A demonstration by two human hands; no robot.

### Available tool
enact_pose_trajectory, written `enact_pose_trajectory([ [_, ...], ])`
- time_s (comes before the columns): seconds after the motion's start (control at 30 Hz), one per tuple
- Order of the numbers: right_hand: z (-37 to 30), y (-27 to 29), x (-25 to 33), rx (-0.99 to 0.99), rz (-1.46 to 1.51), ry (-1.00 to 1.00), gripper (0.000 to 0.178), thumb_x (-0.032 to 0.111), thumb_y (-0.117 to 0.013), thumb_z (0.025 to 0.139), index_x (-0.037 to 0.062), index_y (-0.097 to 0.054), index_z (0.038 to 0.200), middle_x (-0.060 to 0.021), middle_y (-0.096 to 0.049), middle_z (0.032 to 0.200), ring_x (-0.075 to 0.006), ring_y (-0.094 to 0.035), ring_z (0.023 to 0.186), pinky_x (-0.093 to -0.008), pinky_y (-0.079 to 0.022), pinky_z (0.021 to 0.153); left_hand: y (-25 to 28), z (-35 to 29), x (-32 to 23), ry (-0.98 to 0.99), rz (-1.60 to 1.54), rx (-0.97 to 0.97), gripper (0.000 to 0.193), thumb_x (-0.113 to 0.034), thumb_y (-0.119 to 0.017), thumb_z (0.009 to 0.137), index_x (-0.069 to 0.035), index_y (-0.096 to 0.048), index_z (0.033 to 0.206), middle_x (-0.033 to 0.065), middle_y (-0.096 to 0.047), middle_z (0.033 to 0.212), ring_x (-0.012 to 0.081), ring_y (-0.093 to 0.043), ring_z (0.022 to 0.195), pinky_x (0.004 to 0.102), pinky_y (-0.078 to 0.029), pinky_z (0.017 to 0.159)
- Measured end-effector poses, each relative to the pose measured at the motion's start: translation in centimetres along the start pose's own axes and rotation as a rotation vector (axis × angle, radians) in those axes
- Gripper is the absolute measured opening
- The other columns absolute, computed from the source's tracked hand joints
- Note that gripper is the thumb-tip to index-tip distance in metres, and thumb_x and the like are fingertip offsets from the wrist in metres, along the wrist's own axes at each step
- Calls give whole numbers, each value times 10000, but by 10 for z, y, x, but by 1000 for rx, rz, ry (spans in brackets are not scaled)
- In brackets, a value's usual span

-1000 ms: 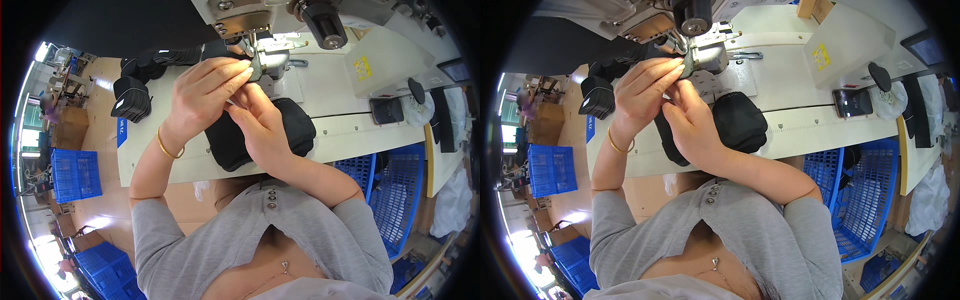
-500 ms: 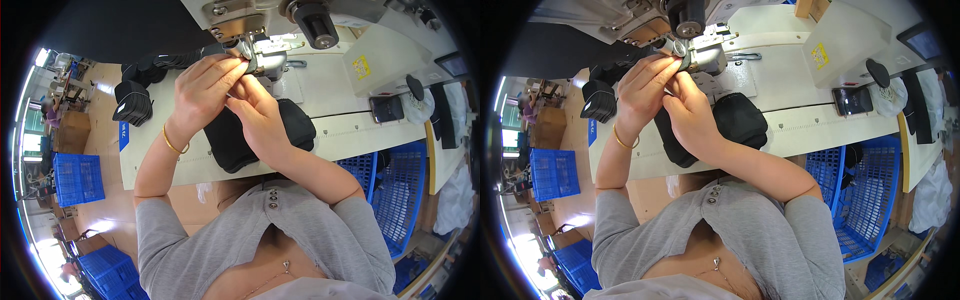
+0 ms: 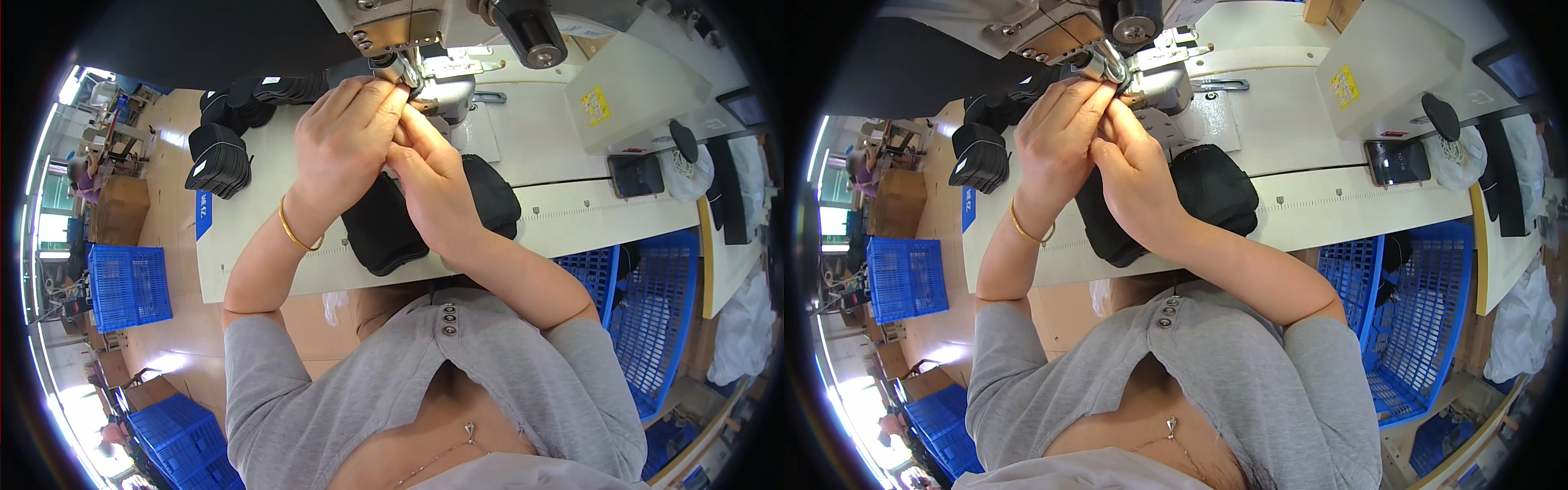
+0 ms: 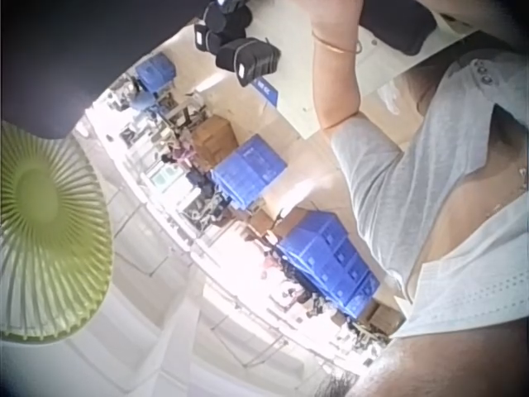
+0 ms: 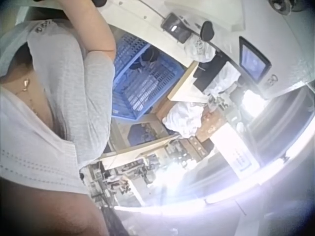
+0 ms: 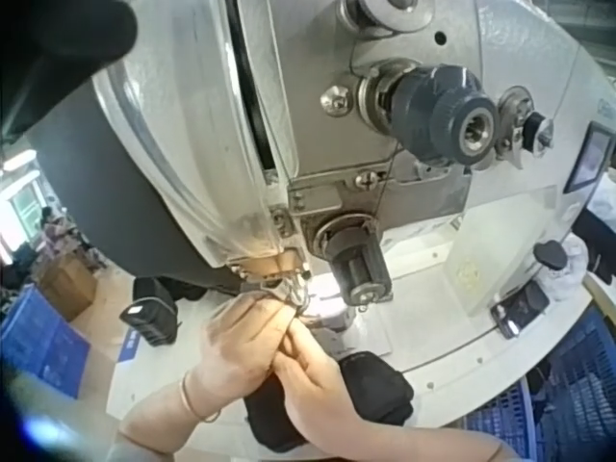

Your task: Stitch small black shoe components using an industrial sewing machine.

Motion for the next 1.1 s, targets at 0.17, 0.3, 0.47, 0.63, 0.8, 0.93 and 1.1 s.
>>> enact_pose_trajectory([
  [0.17,2,1,0,-9,16,-3,440,25,-443,956,-17,-430,1393,36,-539,1011,3,-447,836,-160,-384,718,-1,1,-3,15,26,44,356,-98,-638,626,6,-690,962,69,-657,927,199,-637,857,298,-542,710],
  [0.3,-1,1,4,-51,49,-24,394,25,-444,938,-53,-478,1322,19,-536,913,-27,-436,806,-177,-382,696,0,2,-5,19,35,69,349,-95,-637,625,8,-683,955,66,-651,911,197,-629,841,292,-536,689],
  [0.47,-3,8,3,-30,46,-38,374,67,-431,985,-51,-476,1337,-2,-583,990,-39,-494,888,-187,-419,776,-1,8,-9,64,40,118,230,-84,-640,619,-5,-635,835,50,-568,792,193,-574,728,305,-512,616],
  [0.63,-3,8,1,-46,114,-38,348,99,-437,1015,-53,-493,1323,-34,-619,1071,-61,-538,975,-207,-435,876,1,15,-10,121,42,166,157,-61,-647,621,-16,-576,754,64,-565,788,213,-578,725,324,-508,604],
  [0.8,-7,16,2,-49,-111,-47,249,114,-506,996,-48,-585,1168,30,-586,865,-15,-474,758,-184,-395,636,6,19,-6,290,-65,270,117,-21,-635,652,-12,-589,759,88,-604,820,248,-615,753,345,-516,626],
  [0.93,-4,16,9,-21,-189,-24,213,138,-527,992,-46,-607,1064,58,-544,795,-1,-416,693,-185,-320,559,11,18,0,409,-230,250,140,22,-640,791,12,-668,928,110,-669,866,284,-647,752,328,-518,676],
  [1.1,-1,12,4,-55,118,-136,167,129,-523,983,-5,-619,956,31,-580,818,-8,-507,752,-188,-482,695,14,16,1,448,-347,256,185,46,-630,787,22,-673,964,140,-683,923,305,-665,811,310,-524,727],
])
Point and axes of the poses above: each hand's wrist, its own z-axis towards the middle knuckle, its own y-axis out of the back of the hand, x = y × z, the point moved 5 cm from there along z, towards the middle knuckle
